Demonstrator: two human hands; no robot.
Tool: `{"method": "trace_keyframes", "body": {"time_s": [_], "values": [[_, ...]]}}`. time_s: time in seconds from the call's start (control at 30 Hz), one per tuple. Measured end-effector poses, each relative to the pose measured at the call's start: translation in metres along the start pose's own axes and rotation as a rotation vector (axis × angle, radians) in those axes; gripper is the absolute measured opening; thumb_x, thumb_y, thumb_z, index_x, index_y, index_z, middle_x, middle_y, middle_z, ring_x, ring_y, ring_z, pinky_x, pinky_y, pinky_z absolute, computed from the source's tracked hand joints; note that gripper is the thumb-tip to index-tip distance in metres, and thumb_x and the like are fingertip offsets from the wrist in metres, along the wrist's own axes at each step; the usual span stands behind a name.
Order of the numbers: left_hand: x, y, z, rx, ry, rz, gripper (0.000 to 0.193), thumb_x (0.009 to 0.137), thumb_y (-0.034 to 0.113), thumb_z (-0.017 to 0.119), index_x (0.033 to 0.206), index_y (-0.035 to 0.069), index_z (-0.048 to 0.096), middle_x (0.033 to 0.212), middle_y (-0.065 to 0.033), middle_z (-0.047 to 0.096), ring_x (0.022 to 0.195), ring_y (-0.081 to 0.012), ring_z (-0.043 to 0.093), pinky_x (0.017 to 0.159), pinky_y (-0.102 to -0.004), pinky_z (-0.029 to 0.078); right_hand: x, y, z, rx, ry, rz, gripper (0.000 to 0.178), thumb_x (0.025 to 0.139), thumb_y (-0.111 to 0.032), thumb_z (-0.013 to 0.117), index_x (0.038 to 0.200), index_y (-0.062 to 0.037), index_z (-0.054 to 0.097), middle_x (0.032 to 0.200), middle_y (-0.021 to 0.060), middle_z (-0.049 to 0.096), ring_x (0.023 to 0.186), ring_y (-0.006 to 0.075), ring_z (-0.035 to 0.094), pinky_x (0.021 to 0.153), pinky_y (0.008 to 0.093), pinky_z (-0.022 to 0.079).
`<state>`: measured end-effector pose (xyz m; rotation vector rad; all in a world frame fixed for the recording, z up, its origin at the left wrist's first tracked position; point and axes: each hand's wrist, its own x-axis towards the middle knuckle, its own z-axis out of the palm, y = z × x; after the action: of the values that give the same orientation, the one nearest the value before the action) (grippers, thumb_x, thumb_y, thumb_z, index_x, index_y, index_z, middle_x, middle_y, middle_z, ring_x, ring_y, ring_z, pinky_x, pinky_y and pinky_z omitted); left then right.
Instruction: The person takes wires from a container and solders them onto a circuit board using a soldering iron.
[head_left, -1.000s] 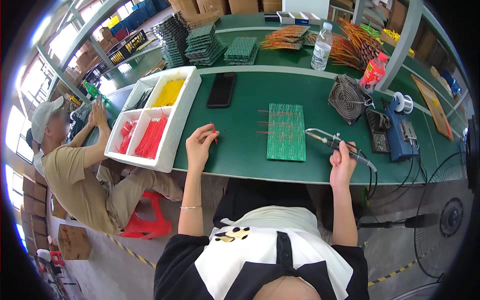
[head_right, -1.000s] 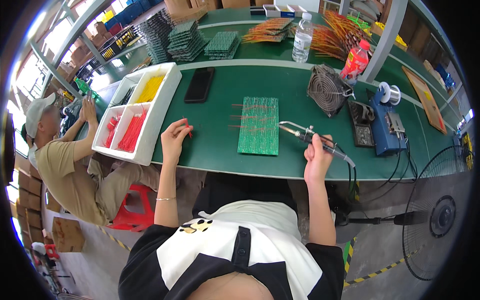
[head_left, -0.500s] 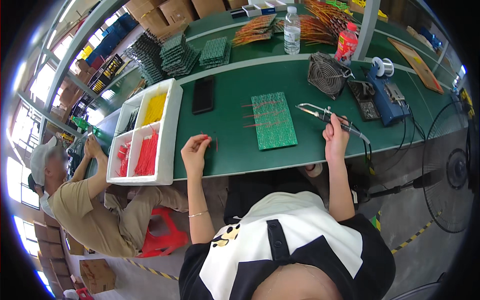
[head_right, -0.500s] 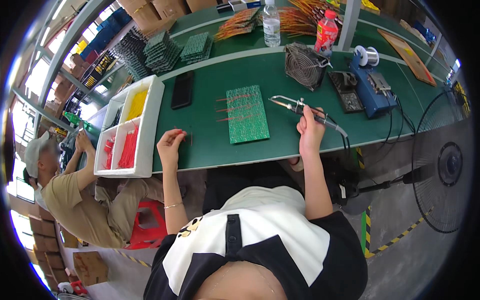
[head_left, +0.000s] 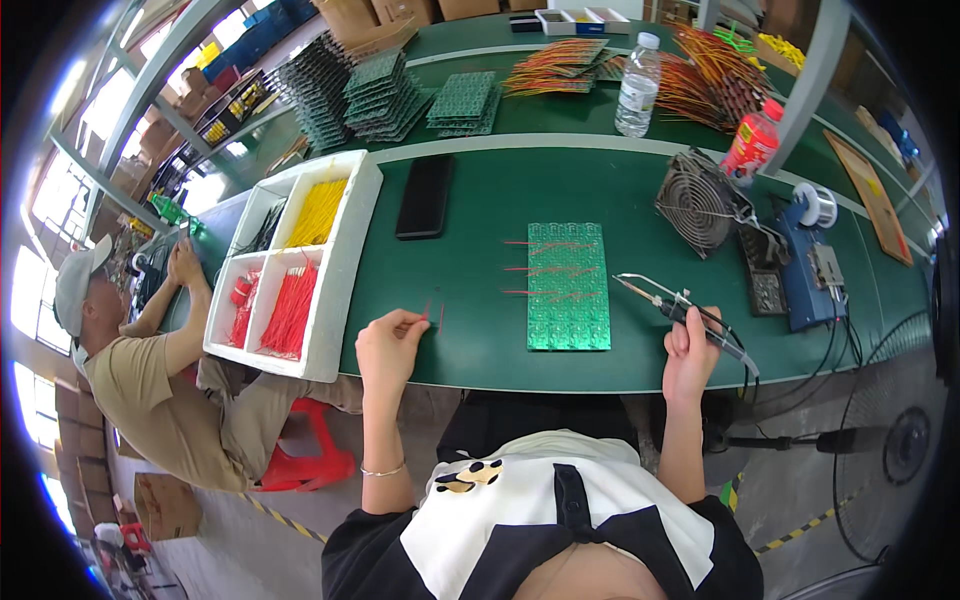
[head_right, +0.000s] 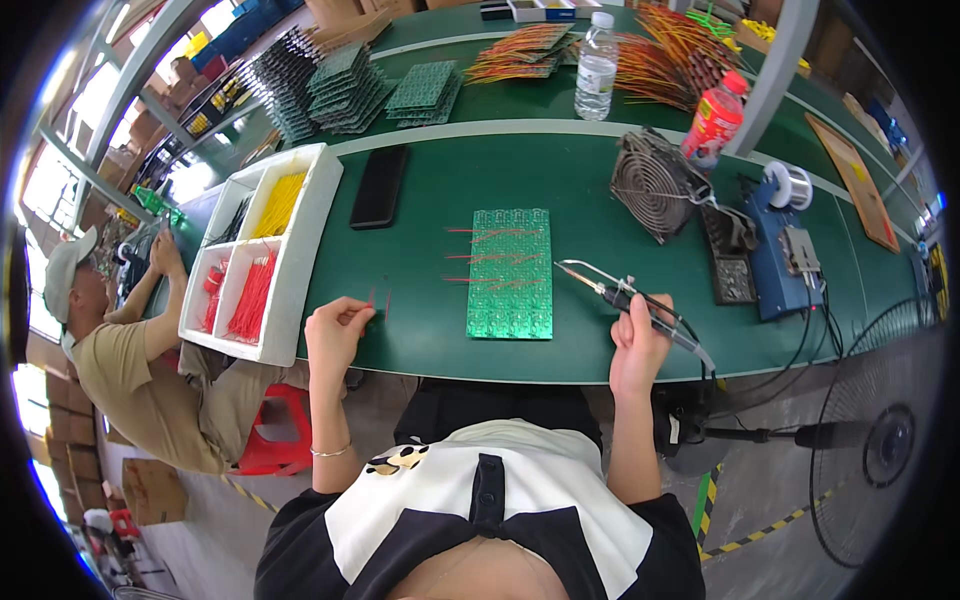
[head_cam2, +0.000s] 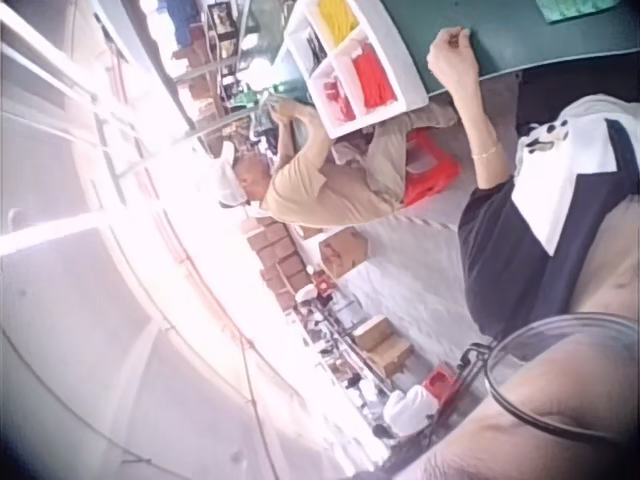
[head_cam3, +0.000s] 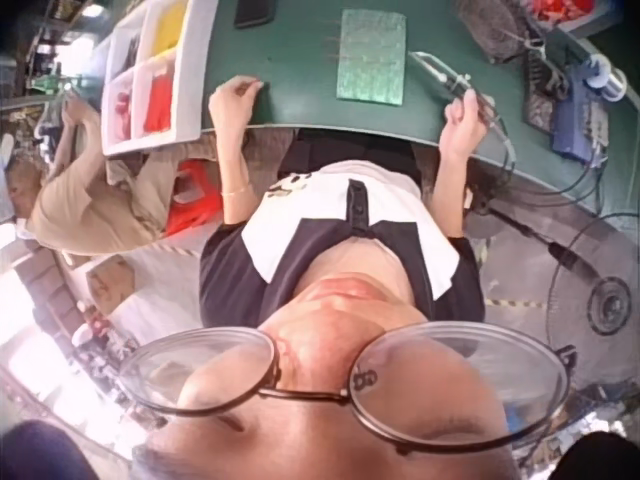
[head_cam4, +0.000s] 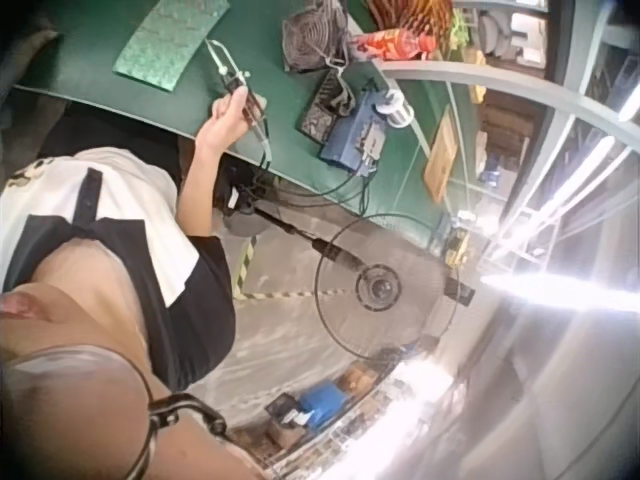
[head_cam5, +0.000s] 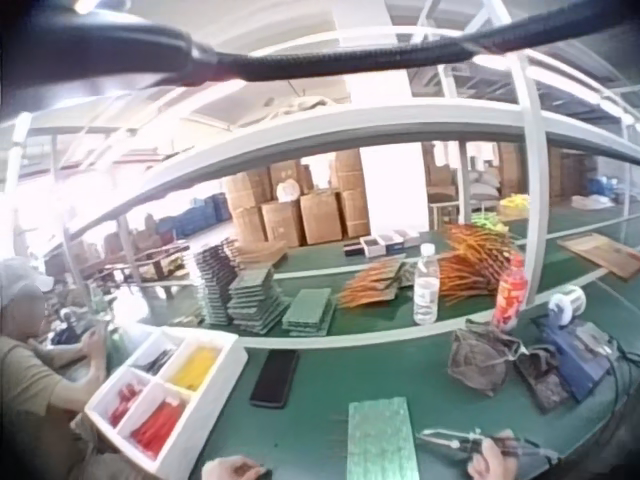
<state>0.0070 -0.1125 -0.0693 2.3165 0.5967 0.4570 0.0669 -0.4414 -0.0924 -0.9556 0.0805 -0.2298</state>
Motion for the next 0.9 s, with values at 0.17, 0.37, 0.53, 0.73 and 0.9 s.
{"method": "trace_keyframes", "body": {"time_s": [0.17,0.37,0.53,0.73,0.9], "values": [[0.003,0.019,0.020,0.199,0.017,0.072,0.010,0.070,0.012,0.068,0.073,0.003,0.065,0.063,-0.0096,0.061,0.058,-0.0242,0.060,0.056,-0.0321,0.046,0.003,0.003,0.000,-0.081,-0.016,0.031,0.018,0.089,-0.009,0.049,0.077,-0.0122,0.037,0.061,-0.0063,0.031,0.049,0.0004,0.028,0.045,0.0184,0.022],[0.005,0.034,0.027,0.446,-0.026,0.100,0.009,0.071,0.013,0.065,0.073,0.005,0.062,0.065,-0.0088,0.059,0.058,-0.0253,0.058,0.055,-0.0352,0.044,0.003,0.001,-0.004,-0.066,-0.021,0.026,0.018,0.088,-0.010,0.050,0.077,-0.0107,0.035,0.064,-0.0043,0.033,0.050,0.0021,0.029,0.046,0.0202,0.024],[0.009,0.026,0.026,0.452,-0.084,0.249,0.009,0.073,0.010,0.063,0.077,0.003,0.060,0.068,-0.0093,0.060,0.060,-0.0247,0.058,0.055,-0.0332,0.044,0.004,0.001,-0.009,-0.001,-0.057,0.059,0.018,0.084,-0.008,0.055,0.082,-0.0054,0.038,0.065,-0.0001,0.038,0.050,0.0047,0.033,0.046,0.0212,0.028],[0.018,0.025,0.031,-0.133,-0.030,0.069,0.010,0.085,0.004,0.051,0.077,-0.001,0.054,0.080,-0.0093,0.064,0.068,-0.0111,0.059,0.060,-0.0224,0.044,0.006,-0.002,-0.011,-0.001,-0.080,0.100,0.016,0.086,-0.011,0.051,0.081,-0.0084,0.036,0.063,-0.0023,0.035,0.051,0.0033,0.030,0.046,0.0207,0.024],[0.017,0.005,0.045,-0.657,-0.017,-0.030,0.009,0.092,0.010,0.044,0.090,0.002,0.046,0.079,-0.0075,0.058,0.072,-0.0120,0.056,0.070,-0.0232,0.045,0.006,-0.002,-0.014,0.052,-0.074,0.090,0.017,0.084,-0.009,0.053,0.084,-0.0051,0.037,0.063,-0.0002,0.039,0.050,0.0045,0.033,0.046,0.0210,0.028]]}}
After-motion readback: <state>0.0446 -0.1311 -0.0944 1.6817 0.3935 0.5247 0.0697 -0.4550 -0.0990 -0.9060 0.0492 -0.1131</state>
